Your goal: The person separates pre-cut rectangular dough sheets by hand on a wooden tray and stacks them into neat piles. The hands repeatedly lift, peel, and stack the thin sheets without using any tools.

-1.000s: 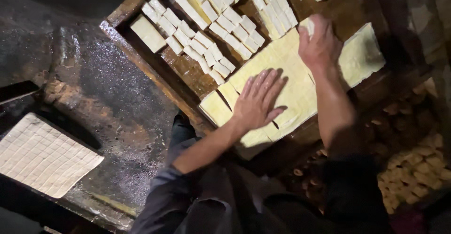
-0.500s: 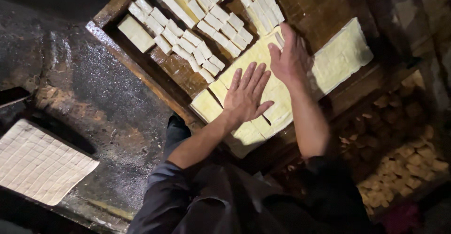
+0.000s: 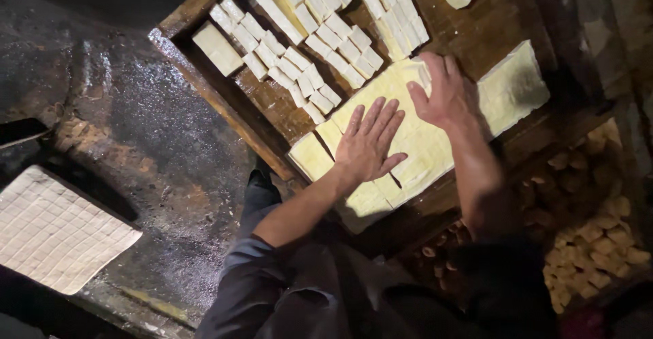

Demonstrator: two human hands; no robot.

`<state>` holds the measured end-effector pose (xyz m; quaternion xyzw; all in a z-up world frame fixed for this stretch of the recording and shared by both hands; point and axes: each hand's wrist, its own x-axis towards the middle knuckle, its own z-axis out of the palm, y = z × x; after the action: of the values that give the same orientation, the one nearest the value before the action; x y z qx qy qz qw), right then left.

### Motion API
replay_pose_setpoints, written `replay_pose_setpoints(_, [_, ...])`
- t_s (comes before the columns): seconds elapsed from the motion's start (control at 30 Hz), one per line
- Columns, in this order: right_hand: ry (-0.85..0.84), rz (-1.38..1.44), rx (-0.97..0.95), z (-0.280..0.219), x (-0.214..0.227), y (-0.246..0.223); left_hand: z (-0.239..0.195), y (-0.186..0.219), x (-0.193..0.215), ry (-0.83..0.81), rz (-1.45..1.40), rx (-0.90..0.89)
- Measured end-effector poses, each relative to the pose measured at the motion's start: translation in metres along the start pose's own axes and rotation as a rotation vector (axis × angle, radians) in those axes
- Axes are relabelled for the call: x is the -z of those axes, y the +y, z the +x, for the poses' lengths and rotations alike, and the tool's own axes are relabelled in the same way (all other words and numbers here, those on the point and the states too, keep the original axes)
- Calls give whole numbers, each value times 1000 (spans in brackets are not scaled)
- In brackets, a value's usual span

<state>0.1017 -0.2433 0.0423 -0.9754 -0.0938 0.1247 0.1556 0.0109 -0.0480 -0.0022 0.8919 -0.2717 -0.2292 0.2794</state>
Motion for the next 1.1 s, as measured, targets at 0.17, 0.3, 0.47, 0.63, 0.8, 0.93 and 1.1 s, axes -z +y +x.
replay_pose_setpoints(0.17, [82,-139,144,-5,2,3,1,1,-1,-14,-17,-6])
replay_pose_setpoints(0.3, [8,-124,33,-7,0,3,1,1,2,-54,6,0])
replay_pose_setpoints(0.47, [27,-82,9,-8,-5,-8,3,1,5,-78,4,1])
replay_pose_setpoints(0.63, [103,-374,-32,-20,-15,-18,5,1,5,-115,5,-6])
replay_pose_setpoints(0.8, [106,-219,9,-13,-29,3,6,2,9,-111,25,-2])
replay_pose_setpoints(0.93, [98,62,38,7,-30,44,2,1,13,-116,-17,6])
replay_pose_setpoints(1.1, [-82,736,-42,1,-11,56,4,8,4,148,-461,106])
